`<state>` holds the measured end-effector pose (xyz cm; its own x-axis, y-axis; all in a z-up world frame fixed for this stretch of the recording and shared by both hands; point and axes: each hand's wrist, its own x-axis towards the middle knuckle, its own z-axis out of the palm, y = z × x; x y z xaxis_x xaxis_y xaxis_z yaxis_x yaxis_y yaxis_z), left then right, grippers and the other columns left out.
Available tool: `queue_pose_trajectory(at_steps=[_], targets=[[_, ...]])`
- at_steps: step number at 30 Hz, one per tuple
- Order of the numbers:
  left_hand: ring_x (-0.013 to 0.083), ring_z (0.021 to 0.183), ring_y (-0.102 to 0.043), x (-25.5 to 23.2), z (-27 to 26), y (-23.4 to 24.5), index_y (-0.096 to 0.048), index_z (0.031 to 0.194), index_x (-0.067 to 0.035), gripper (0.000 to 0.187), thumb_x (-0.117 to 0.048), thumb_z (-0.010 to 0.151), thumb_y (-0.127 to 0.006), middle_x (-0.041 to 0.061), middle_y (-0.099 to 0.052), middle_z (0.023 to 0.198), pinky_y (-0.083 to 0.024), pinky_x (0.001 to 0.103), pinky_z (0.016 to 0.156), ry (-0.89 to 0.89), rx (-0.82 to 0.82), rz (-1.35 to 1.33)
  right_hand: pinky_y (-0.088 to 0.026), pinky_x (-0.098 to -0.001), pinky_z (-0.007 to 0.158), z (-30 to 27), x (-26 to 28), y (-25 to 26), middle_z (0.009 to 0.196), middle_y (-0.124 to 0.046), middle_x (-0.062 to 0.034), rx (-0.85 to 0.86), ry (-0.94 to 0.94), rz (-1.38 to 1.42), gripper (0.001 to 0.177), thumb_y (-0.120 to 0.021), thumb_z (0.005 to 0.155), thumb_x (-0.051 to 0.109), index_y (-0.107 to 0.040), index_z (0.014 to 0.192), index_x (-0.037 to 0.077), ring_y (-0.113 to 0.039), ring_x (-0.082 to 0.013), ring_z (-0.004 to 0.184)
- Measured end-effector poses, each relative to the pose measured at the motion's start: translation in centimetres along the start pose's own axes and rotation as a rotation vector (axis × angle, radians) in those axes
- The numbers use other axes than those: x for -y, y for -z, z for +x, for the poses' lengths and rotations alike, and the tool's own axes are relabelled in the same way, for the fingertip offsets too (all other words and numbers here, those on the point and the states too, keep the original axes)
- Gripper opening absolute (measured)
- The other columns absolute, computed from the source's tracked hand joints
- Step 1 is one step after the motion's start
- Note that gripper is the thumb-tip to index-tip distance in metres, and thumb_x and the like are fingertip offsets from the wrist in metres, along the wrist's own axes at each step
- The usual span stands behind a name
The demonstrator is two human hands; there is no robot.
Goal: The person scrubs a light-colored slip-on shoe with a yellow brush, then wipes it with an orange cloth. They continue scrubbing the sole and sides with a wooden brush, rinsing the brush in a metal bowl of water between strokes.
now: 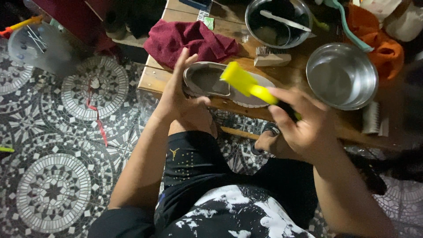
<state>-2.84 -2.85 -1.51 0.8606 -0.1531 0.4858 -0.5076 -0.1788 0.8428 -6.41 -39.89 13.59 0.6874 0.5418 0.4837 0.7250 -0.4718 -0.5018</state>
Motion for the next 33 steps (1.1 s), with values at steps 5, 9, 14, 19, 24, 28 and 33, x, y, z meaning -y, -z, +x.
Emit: queue_pose_trajectory(at_steps=[5,9,14,19,24,28,33], targets=[[0.0250,0.157,-0.059,3.4,0.2,0.5,-0.028,0.178,-0.006,0.130,-0.003,0.071,-0.103,0.019,-0.056,0.173,-0.045,0.034,0.134,0.126,0.012,0.007,-0.057,-0.0513,0.081,7.7,-0.9,-3.2,0.119,-0.084,-0.0067,0.322,0.122,-0.328,0.036,-0.075,0.108,0.027,-0.079,0.143,0.020,-0.077,-0.0326,0.103],[0.0342,0.142,-0.069,3.2,1.2,2.0,-0.062,0.166,-0.017,0.114,-0.036,0.063,-0.109,0.010,-0.073,0.150,-0.047,0.045,0.126,0.047,0.061,0.223,-0.061,-0.0518,0.076,11.1,-1.9,-6.9,0.090,-0.073,-0.0091,0.359,0.087,-0.241,0.024,-0.062,0.118,0.036,-0.076,0.132,0.024,-0.080,-0.0376,0.085],[0.0435,0.139,-0.066,1.7,1.8,2.1,-0.056,0.167,-0.014,0.118,-0.030,0.063,-0.109,0.016,-0.069,0.151,-0.050,0.056,0.121,0.073,0.123,0.298,-0.062,-0.0506,0.078,10.3,-4.0,-8.7,0.096,-0.073,-0.0083,0.352,0.069,-0.112,0.023,-0.060,0.119,0.033,-0.073,0.136,0.024,-0.080,-0.0389,0.091],[0.0452,0.138,-0.065,0.9,1.6,2.0,-0.054,0.169,-0.012,0.118,-0.018,0.064,-0.107,0.018,-0.067,0.151,-0.050,0.056,0.120,0.067,0.157,0.328,-0.063,-0.0579,0.077,11.1,-2.4,-4.5,0.094,-0.077,-0.0163,0.474,0.049,-0.136,0.021,-0.062,0.117,0.034,-0.073,0.130,0.021,-0.081,-0.0461,0.093],[0.0475,0.139,-0.064,1.1,1.8,2.1,-0.054,0.165,-0.009,0.107,-0.032,0.073,-0.104,0.021,-0.066,0.153,-0.050,0.058,0.120,0.023,0.153,0.328,-0.063,-0.0532,0.081,11.0,-6.1,-7.0,0.098,-0.079,-0.0126,0.407,-0.020,-0.165,0.024,-0.059,0.118,0.036,-0.074,0.130,0.020,-0.083,-0.0414,0.094],[0.0460,0.140,-0.064,2.1,1.2,2.4,-0.054,0.165,-0.006,0.107,-0.031,0.073,-0.103,0.020,-0.066,0.154,-0.049,0.057,0.121,-0.011,0.133,0.364,-0.065,-0.0470,0.081,9.2,-3.2,-8.3,0.097,-0.077,-0.0050,0.396,0.010,-0.176,0.022,-0.058,0.118,0.031,-0.074,0.133,0.027,-0.084,-0.0327,0.087],[0.0486,0.142,-0.062,1.7,1.2,2.2,-0.053,0.165,-0.006,0.102,-0.025,0.076,-0.099,0.022,-0.063,0.156,-0.048,0.058,0.122,-0.022,0.168,0.346,-0.062,-0.0605,0.084,9.8,-4.9,-3.6,0.100,-0.082,-0.0192,0.453,-0.185,-0.160,0.022,-0.066,0.111,0.033,-0.075,0.125,0.019,-0.082,-0.0477,0.098]])
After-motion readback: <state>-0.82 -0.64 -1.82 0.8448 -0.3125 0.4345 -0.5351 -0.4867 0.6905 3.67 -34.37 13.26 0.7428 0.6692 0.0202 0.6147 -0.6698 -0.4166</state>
